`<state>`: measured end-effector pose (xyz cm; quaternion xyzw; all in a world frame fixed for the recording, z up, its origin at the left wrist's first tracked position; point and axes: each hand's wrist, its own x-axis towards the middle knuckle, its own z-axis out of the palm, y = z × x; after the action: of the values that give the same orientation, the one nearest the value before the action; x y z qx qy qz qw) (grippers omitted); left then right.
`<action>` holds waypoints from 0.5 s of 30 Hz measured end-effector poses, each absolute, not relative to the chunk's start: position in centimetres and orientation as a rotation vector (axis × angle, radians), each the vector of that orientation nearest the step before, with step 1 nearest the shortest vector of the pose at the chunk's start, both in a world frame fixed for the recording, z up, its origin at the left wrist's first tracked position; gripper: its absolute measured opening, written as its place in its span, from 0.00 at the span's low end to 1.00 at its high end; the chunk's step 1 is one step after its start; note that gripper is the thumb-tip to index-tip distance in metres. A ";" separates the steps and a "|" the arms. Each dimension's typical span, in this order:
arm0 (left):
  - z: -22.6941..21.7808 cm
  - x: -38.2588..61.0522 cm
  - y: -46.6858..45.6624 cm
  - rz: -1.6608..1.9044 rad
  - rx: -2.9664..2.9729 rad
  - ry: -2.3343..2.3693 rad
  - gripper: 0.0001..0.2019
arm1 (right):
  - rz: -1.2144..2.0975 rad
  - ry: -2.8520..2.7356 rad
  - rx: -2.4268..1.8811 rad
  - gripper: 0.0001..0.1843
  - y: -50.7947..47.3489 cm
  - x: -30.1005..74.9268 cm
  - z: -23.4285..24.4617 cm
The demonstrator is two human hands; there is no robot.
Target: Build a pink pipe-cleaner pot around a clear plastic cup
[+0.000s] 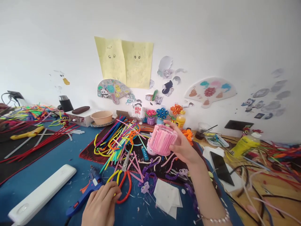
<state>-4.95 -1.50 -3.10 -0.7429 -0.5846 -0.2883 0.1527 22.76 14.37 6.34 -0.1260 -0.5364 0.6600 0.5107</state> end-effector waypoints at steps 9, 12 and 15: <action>-3.2 -4.7 -1.0 -0.596 -2.012 -2.070 0.20 | 1.610 -1.022 -0.371 0.34 14.1 22.1 3.4; -3.3 -5.4 -1.1 -0.564 -1.939 -2.179 0.16 | 1.615 -0.980 -0.400 0.33 14.2 20.9 2.2; -3.9 -7.2 -1.6 -0.367 -1.674 -2.236 0.24 | 1.615 -0.977 -0.402 0.34 13.6 20.2 1.7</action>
<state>-7.24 -1.65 -3.85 -0.5863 -0.7833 -0.1287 0.1616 20.24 13.64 1.69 -0.1713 -0.4162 0.6879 0.5694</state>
